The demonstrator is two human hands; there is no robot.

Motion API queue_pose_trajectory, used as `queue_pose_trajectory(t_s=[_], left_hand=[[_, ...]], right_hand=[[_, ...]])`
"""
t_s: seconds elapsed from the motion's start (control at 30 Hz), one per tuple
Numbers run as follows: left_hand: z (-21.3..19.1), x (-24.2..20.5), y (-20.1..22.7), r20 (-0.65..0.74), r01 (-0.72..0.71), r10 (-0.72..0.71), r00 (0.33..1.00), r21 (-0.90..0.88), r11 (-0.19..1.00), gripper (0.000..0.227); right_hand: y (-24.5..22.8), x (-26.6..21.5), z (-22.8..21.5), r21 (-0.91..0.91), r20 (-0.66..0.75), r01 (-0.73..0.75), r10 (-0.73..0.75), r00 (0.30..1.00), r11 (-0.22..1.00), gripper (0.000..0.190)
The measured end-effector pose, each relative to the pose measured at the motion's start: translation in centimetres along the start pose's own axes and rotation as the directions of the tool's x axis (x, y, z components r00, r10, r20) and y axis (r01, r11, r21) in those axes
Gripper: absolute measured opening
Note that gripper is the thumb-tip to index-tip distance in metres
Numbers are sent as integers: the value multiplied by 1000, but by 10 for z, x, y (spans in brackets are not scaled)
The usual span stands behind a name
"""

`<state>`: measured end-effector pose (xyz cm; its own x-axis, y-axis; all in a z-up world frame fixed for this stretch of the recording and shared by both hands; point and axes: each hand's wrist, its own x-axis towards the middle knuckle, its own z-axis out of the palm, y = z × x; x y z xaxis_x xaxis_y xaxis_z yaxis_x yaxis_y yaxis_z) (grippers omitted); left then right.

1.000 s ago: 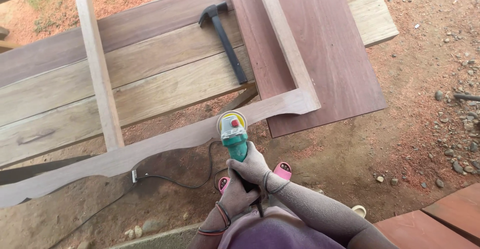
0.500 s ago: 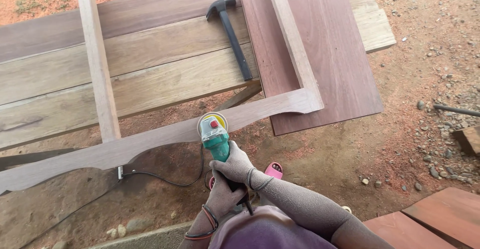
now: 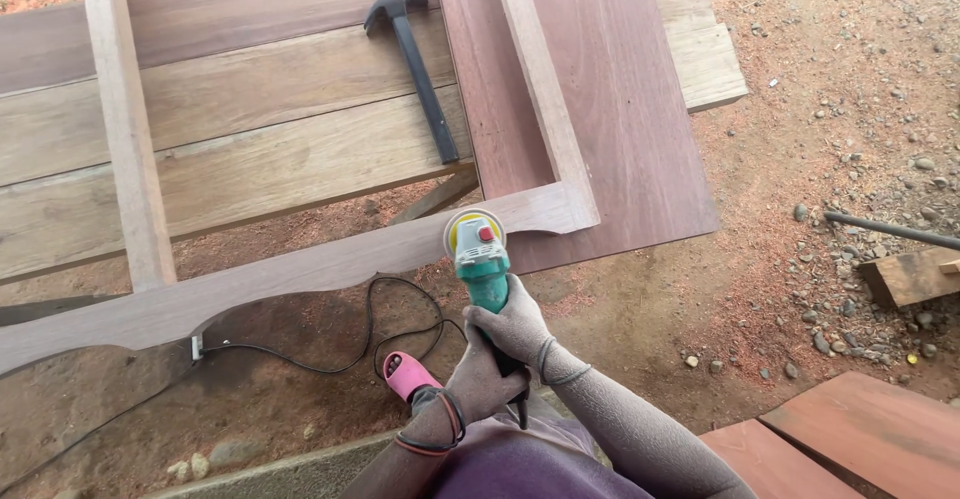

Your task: Use an angle grinder with a sanding disc to smooth the edges of a wooden frame.

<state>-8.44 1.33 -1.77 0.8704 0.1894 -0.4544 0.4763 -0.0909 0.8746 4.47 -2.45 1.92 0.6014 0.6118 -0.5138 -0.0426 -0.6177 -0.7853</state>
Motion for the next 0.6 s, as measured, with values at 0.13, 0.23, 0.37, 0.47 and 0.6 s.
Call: queue_pose_trajectory(t_s=[0.13,0.23,0.37,0.47,0.6], left_hand=[[16,17,42,-15,52,-53,998,-29,998,96],[35,36,47,38,64,-66,997,45,997,100],[73,68,18,117,-172,156,981,144,975,74],[87,81,31,123,-225,203,971,207,952,81],[79,75,101,147,185,-203,968,128,974,115]], right_hand=[[17,4,-35,55,-11,-10,10,1000,998,64],[36,8,-58,59,-66,30,-26,997,998,62],[63,13,-87,63,-116,41,-33,993,997,59],[81,15,-105,90,-135,58,-46,990,994,56],[86,11,-127,174,-147,56,-30,989,983,50]])
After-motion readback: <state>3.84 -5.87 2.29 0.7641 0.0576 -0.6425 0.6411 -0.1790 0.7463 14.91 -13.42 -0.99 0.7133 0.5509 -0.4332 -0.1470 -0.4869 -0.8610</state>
